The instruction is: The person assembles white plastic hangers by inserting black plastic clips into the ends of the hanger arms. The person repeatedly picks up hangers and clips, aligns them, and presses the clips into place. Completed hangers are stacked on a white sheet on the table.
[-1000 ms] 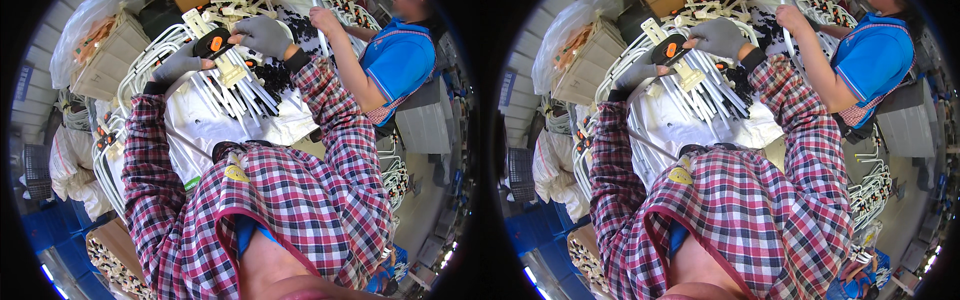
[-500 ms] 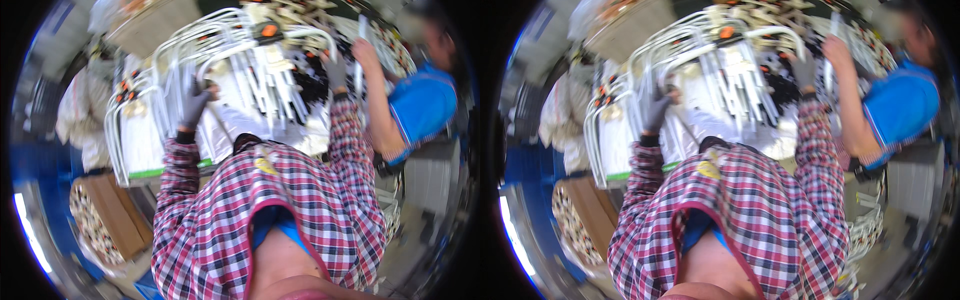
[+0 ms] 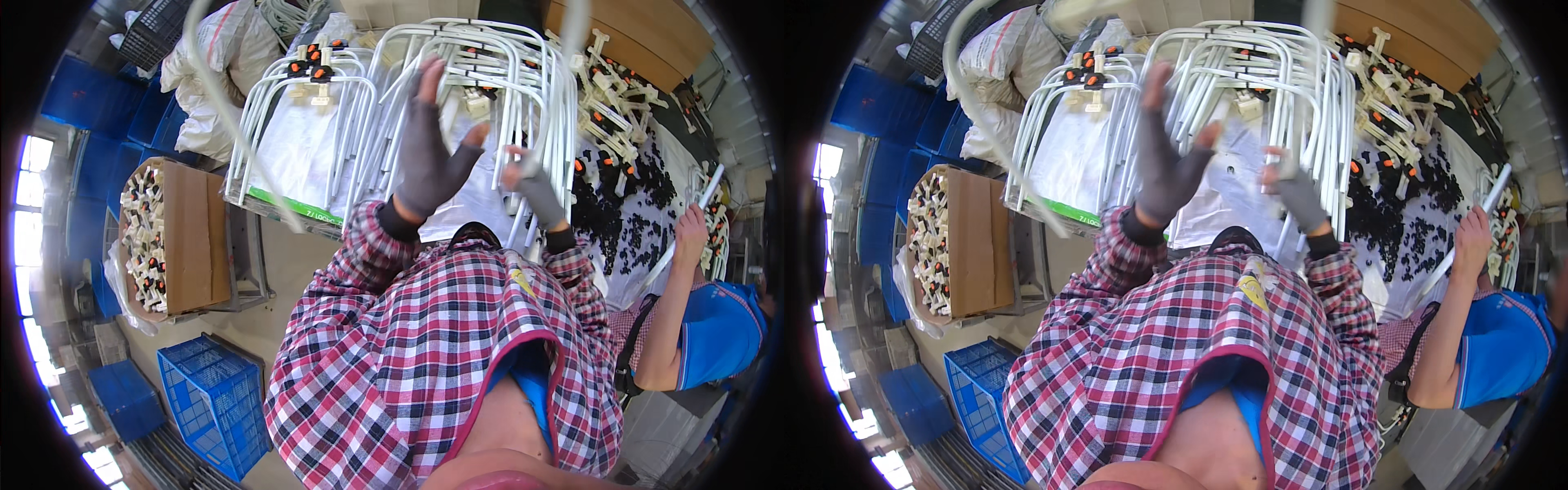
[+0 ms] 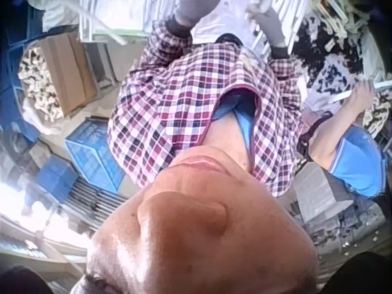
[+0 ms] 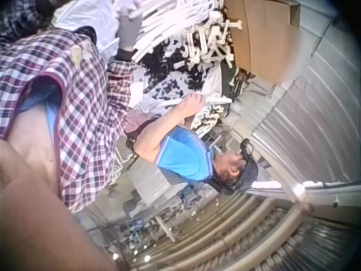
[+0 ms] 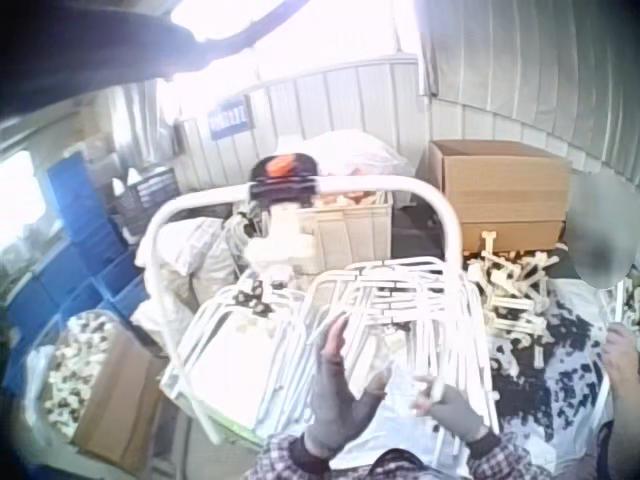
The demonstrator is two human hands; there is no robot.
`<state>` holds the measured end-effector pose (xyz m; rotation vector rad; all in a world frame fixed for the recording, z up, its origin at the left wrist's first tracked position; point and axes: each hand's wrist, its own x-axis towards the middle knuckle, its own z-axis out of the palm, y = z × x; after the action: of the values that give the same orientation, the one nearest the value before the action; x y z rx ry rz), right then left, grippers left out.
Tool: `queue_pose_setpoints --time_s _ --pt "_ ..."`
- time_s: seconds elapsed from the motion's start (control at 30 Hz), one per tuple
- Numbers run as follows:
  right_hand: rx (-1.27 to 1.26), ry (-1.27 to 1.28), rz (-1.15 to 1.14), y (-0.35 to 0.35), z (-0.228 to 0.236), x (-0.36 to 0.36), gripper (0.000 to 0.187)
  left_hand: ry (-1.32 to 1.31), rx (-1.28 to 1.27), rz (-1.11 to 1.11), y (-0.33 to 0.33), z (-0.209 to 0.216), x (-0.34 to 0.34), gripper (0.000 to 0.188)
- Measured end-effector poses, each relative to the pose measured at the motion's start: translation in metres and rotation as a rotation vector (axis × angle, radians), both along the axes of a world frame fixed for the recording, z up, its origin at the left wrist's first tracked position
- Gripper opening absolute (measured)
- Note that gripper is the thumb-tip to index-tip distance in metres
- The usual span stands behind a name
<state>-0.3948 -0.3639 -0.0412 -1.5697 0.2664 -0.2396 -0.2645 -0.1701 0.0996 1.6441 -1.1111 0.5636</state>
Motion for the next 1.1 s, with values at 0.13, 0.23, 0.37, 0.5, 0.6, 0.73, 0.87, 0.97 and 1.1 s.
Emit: queue_pose_setpoints --time_s 0.13,0.23,0.37,0.5,0.6,0.73,0.87,0.97,1.1 --pt "-0.642 -0.266 0.516 0.047 0.032 0.010 0.055 0.724 0.086 0.057 0.023 -0.070 0.064 0.052" --pt "-0.368 0.048 0.343 0.020 0.010 -0.014 0.043 0.397 0.215 0.639 0.099 -0.123 0.136 0.029" --pt "-0.136 0.311 -0.111 -0.011 -0.040 -0.053 0.027 0.255 0.475 0.762 0.187 -0.183 0.181 0.039" --pt "-0.291 0.150 -0.356 -0.032 -0.068 -0.078 0.025 0.268 0.789 0.816 0.200 -0.217 0.184 0.044" --pt "-0.329 0.242 -0.447 -0.029 -0.076 -0.076 0.025 0.387 0.857 0.780 0.196 -0.219 0.181 0.039" --pt "-0.411 0.222 -0.484 -0.011 -0.080 -0.052 0.032 0.353 0.765 0.815 0.182 -0.206 0.181 0.040" --pt "-0.836 0.639 -0.365 0.006 -0.086 -0.026 0.043 0.248 0.685 0.705 0.144 -0.195 0.176 0.043" --pt "-0.570 0.702 -0.489 0.016 -0.093 -0.017 0.043 0.303 0.691 0.627 0.116 -0.194 0.171 0.046" --pt "-0.464 0.589 -0.617 0.028 -0.109 -0.017 0.035 0.328 0.712 0.679 0.100 -0.195 0.163 0.049"
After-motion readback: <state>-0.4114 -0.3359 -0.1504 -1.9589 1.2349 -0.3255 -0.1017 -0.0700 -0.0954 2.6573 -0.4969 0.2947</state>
